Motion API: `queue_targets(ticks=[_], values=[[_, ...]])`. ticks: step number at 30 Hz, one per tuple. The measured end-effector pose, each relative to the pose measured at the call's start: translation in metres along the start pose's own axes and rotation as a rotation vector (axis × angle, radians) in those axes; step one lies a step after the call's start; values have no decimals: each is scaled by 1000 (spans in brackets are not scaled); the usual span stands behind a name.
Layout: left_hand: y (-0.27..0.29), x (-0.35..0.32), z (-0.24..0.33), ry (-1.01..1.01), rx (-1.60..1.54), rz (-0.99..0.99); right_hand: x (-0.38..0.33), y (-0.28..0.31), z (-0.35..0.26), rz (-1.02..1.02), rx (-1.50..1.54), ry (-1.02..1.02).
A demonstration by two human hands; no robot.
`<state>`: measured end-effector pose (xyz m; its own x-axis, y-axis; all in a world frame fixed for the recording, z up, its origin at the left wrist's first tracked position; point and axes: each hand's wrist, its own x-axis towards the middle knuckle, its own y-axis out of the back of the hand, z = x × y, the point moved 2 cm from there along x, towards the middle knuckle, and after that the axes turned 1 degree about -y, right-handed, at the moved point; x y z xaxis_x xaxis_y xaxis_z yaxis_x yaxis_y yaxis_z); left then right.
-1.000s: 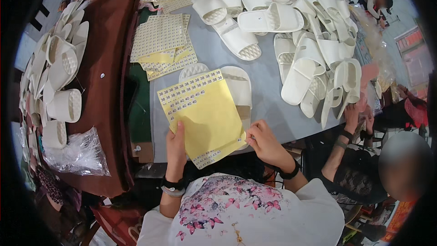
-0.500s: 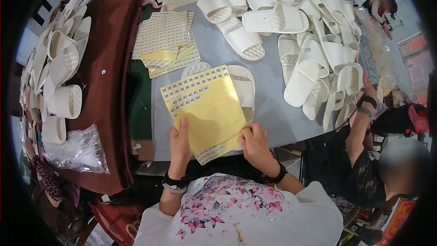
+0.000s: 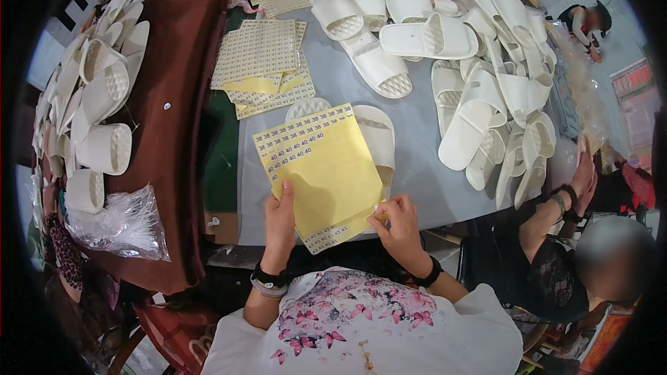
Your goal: Applying size labels to the inside of slippers.
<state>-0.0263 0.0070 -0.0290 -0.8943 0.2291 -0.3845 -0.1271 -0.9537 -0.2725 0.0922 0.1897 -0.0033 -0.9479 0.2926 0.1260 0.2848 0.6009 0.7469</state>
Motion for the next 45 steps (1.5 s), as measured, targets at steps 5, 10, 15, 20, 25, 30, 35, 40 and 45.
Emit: queue_targets(ticks=[5, 10, 15, 20, 25, 30, 35, 40, 45], values=[[-3, -2, 1, 1, 44, 15, 3, 3, 1, -47, -18, 10], [-4, -10, 15, 6, 54, -48, 21, 39, -25, 70, 61, 56], [-12, -22, 22, 10, -5, -71, 57, 38, -62, 140, 189, 208], [-17, -26, 26, -177, -7, -25, 76, -3, -90, 154, 87, 411], [-8, -27, 21, -244, 180, -27, 79, -31, -93, 90, 173, 430], [-8, -31, 23, -269, 210, -92, 83, -31, -92, 114, 206, 449], [-12, -33, 27, -239, 125, -125, 84, -29, -92, 132, 234, 441], [-9, -36, 27, -235, 143, -152, 84, -26, -94, 122, 246, 461], [-10, -39, 28, -205, 175, -173, 84, -25, -90, 18, 299, 393]])
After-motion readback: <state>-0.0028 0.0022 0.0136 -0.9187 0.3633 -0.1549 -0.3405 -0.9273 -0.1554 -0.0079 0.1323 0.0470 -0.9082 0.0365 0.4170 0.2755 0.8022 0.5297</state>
